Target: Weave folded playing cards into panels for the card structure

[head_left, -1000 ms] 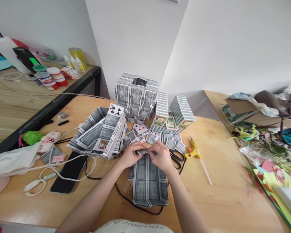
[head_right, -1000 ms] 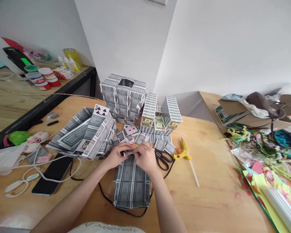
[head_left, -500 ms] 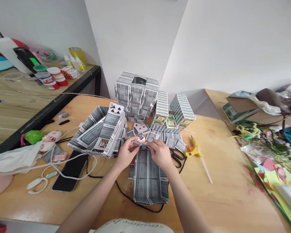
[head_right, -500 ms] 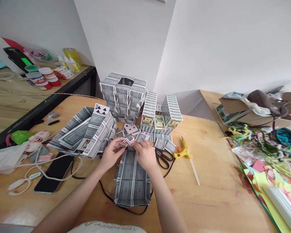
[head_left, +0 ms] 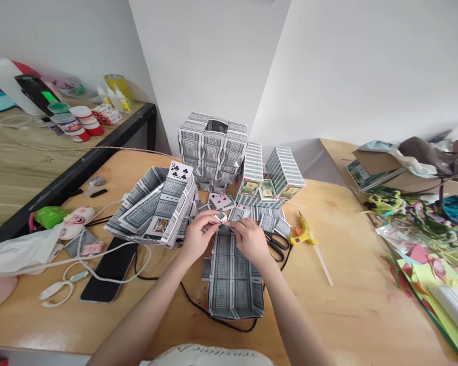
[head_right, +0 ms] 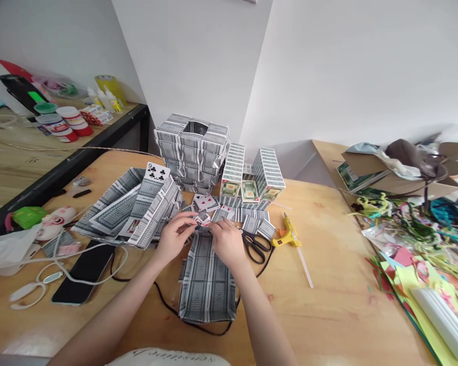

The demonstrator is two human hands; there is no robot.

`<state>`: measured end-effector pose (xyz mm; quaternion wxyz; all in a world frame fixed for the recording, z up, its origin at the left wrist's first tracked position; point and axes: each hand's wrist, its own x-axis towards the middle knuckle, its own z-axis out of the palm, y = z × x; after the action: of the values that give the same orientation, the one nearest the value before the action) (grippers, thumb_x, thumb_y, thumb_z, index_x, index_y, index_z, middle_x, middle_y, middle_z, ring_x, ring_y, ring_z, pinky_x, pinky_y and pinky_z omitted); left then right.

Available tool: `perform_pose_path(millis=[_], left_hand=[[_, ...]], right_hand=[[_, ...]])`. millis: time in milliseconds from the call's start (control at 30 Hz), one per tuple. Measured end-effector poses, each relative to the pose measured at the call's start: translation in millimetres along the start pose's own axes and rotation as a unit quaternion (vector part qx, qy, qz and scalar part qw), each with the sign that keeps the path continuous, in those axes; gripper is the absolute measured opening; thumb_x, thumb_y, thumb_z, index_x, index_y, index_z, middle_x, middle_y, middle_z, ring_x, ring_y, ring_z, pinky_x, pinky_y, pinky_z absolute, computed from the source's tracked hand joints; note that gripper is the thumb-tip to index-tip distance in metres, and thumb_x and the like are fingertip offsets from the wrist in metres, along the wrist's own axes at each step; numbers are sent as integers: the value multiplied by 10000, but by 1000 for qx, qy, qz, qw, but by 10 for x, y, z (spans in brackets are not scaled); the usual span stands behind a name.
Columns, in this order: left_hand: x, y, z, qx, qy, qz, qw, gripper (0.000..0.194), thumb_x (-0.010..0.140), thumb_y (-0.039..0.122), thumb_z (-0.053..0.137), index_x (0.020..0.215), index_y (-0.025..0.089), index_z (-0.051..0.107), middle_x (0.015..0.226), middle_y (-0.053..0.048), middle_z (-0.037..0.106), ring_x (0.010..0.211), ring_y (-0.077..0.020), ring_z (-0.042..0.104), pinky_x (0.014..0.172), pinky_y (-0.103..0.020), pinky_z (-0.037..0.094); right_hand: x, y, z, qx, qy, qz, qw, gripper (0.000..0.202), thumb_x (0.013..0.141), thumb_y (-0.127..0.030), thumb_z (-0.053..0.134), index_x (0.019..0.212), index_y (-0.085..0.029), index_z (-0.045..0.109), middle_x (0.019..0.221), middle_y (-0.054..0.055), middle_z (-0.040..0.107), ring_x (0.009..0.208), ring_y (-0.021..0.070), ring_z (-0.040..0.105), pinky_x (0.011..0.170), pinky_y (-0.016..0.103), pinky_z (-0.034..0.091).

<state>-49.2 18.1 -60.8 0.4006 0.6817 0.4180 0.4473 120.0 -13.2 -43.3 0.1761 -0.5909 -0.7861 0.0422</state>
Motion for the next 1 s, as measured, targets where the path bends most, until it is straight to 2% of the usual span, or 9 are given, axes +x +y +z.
perform_pose_path(millis=[100,300,500,767,1000], left_hand=[[23,-30,-7,36,-15,-11,999,134,801,220,498,846,184,620,884,-36,651,829,-145,605,768,-272,487],[34,-60,-24,88,-36,-12,995,139,785,184,504,850,192,626,851,-19,671,764,-146,616,737,-265,482],[53,49,-39,148,-49,15,988,116,764,134,512,784,187,613,794,-11,655,756,-143,606,716,-259,465],[65,39,-12,174,-44,39,983,89,740,137,551,705,191,613,737,3,664,700,-138,606,670,-242,460],[16,-44,70,157,-10,14,988,86,749,188,555,756,193,640,785,-12,689,728,-148,624,702,-250,475]], right_hand=[[4,-10,1,-7,-2,7,1000,207,843,-149,425,932,-188,607,837,54,628,830,188,527,726,270,391],[-3,-12,3,-13,-3,10,1000,219,843,-148,418,935,-197,610,844,45,629,807,185,535,719,268,389],[-6,-8,8,-7,-5,4,1000,232,834,-127,412,920,-197,616,836,48,630,811,181,540,726,266,393],[-20,13,-9,0,-9,-2,1000,291,806,-74,402,940,-212,620,869,41,638,830,179,543,734,258,398],[-40,53,-15,-19,-26,6,999,274,849,-134,386,981,-210,613,881,43,655,822,173,562,688,253,393]])
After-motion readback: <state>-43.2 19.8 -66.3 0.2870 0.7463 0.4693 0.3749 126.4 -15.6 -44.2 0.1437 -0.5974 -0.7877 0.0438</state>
